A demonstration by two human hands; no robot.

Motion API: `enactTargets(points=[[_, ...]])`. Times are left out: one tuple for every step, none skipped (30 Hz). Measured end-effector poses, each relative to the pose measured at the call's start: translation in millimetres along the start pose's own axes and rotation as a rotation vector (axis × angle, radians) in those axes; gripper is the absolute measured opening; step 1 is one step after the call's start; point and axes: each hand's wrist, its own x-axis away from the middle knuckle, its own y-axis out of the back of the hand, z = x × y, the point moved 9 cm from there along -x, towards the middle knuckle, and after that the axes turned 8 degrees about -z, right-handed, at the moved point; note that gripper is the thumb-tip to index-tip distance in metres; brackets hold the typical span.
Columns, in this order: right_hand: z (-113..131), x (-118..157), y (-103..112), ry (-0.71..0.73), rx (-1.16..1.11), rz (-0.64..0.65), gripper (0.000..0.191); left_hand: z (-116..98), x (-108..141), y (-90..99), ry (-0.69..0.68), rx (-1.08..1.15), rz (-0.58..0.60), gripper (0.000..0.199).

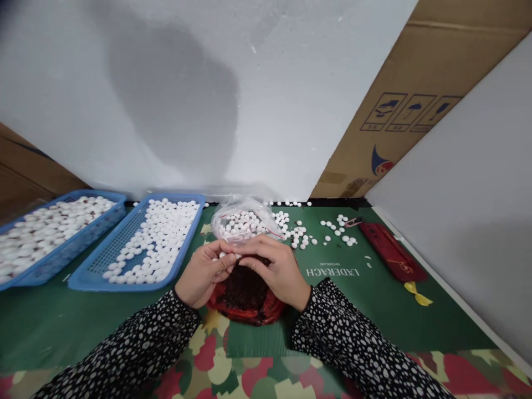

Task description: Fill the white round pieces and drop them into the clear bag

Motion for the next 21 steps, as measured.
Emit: enactTargets(points=[[1, 1, 0, 0.004, 0.002, -0.003, 0.018, 0, -1, 0.6, -0.004, -0.003, -0.001, 0.034], [3, 1, 1, 0.011, 0.014, -0.015, 0.016, -1, -1, 1.5, -0.009, -0.005, -0.006, 0.033], [4, 0, 3, 0.019, 0.037, -0.03, 0.014, -2, -2, 2.8, -0.016, -0.001, -0.015, 0.032], [4, -1, 4, 0.028, 0.072, -0.052, 0.013, -2, -3, 4.0, -0.019, 0.005, -0.023, 0.032], [4, -4, 6, 0.039, 0.119, -0.077, 0.012, -2, -4, 5.0, -0.016, 0.013, -0.029, 0.031], [2, -8, 8, 0.05, 0.173, -0.101, 0.012, 0, -5, 5.6, -0.005, 0.018, -0.032, 0.031], [-1, -13, 10, 0.058, 0.231, -0.12, 0.013, 1, -5, 5.9, 0.012, 0.021, -0.031, 0.031], [-6, -19, 11, 0.063, 0.283, -0.132, 0.015, 3, -6, 6.2, 0.03, 0.022, -0.03, 0.03], [-11, -25, 11, 0.063, 0.329, -0.133, 0.018, 5, -6, 6.7, 0.045, 0.023, -0.033, 0.029], [-17, -31, 11, 0.057, 0.36, -0.126, 0.023, 6, -7, 7.6, 0.054, 0.024, -0.039, 0.028], [-21, -35, 9, 0.052, 0.379, -0.106, 0.026, 6, -7, 8.9, 0.054, 0.025, -0.05, 0.028], [-24, -36, 7, 0.05, 0.405, -0.076, 0.027, 6, -7, 10.3, 0.05, 0.029, -0.061, 0.029], [-26, -35, 2, 0.048, 0.438, -0.023, 0.024, 5, -7, 11.4, 0.043, 0.035, -0.069, 0.031], [-28, -30, -5, 0.047, 0.474, 0.057, 0.021, 4, -7, 12.1, 0.037, 0.041, -0.072, 0.034], [-28, -22, -13, 0.048, 0.514, 0.155, 0.017, 4, -6, 12.5, 0.034, 0.045, -0.072, 0.035], [-29, -11, -23, 0.054, 0.552, 0.269, 0.015, 4, -6, 12.5, 0.036, 0.045, -0.068, 0.036], [-28, 0, -33, 0.068, 0.591, 0.373, 0.014, 5, -5, 12.5, 0.042, 0.041, -0.064, 0.037], [-29, 11, -40, 0.082, 0.637, 0.453, 0.015, 6, -5, 12.4, 0.048, 0.034, -0.061, 0.036], [-29, 20, -45, 0.092, 0.677, 0.503, 0.016, 8, -5, 12.3, 0.054, 0.025, -0.059, 0.036], [-30, 27, -48, 0.097, 0.706, 0.528, 0.017, 9, -5, 12.1, 0.057, 0.019, -0.057, 0.036], [-31, 30, -49, 0.097, 0.724, 0.533, 0.015, 9, -5, 11.8, 0.058, 0.017, -0.055, 0.036]])
